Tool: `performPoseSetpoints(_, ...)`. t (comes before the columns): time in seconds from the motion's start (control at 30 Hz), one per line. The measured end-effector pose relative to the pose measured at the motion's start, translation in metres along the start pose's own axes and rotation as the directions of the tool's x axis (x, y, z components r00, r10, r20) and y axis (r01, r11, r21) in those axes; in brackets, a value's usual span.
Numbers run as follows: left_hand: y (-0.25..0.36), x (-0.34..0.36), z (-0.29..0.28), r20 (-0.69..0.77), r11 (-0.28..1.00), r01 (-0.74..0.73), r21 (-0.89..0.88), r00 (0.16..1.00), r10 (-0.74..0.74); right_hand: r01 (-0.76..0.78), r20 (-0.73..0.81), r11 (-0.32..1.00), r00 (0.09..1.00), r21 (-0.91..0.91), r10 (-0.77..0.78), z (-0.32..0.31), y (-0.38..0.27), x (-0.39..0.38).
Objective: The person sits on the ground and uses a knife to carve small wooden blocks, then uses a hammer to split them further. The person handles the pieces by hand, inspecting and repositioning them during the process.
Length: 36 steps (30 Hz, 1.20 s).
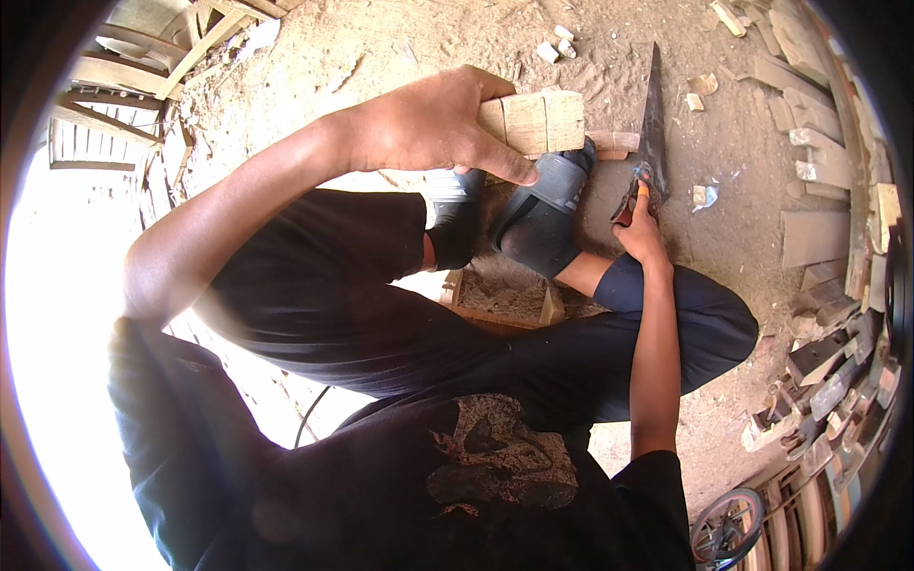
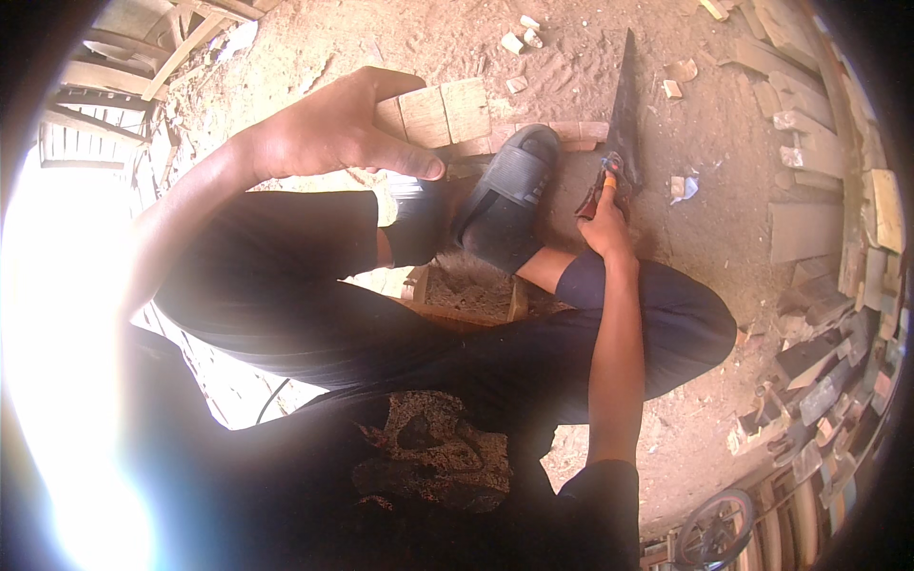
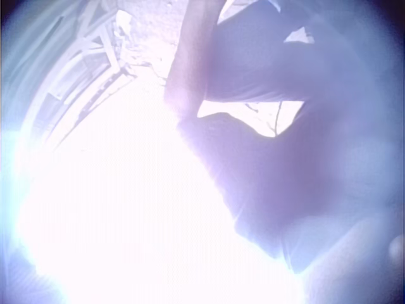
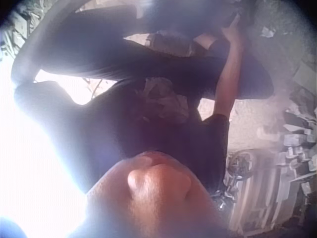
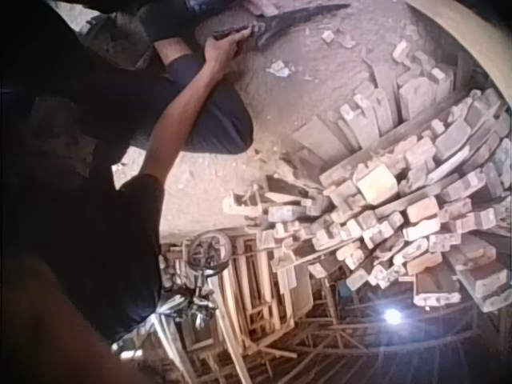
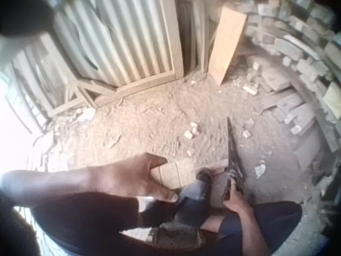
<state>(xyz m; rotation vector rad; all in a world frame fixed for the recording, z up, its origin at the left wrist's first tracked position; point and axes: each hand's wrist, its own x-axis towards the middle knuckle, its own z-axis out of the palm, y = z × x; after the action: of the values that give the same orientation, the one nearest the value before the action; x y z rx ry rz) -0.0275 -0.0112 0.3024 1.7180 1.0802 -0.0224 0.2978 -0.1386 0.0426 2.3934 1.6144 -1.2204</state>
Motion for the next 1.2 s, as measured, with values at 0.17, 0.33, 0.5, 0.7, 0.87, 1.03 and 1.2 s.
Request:
performPoseSetpoints(0.17,-0.004,0.004,0.002,0.028,0.998,-0.013,-0.063,0.999,0.015,-0.019,0.015,1.0,1.0,0.008,0.018,-0.004,0.004,-0.002)
performPoseSetpoints(0.33,-0.003,0.005,0.003,0.025,0.998,-0.023,-0.051,0.999,0.025,-0.028,0.024,0.999,0.999,0.02,0.028,-0.004,0.004,-0.003)
performPoseSetpoints(0.5,0.0,0.003,0.002,0.039,0.998,0.014,-0.067,0.999,-0.011,-0.011,0.002,1.0,1.0,-0.01,0.011,-0.008,-0.007,-0.009)
performPoseSetpoints(0.7,-0.002,0.005,0.003,0.044,0.996,-0.005,-0.093,0.999,0.009,-0.017,0.005,0.999,1.0,-0.042,0.017,-0.009,-0.005,-0.009)
performPoseSetpoints(0.87,0.003,0.004,0.002,0.048,0.996,0.025,-0.083,0.999,-0.021,-0.029,0.014,0.999,0.999,-0.045,0.029,-0.011,-0.008,-0.01)
performPoseSetpoints(1.03,0.001,0.007,0.0,0.088,0.998,0.031,-0.055,0.996,-0.026,-0.036,0.018,0.999,0.999,-0.033,0.037,-0.01,-0.008,-0.009)
performPoseSetpoints(1.2,0.004,-0.001,-0.002,0.06,0.997,0.071,-0.039,0.996,-0.069,-0.016,0.031,1.0,0.999,0.002,0.016,-0.008,-0.018,-0.008)
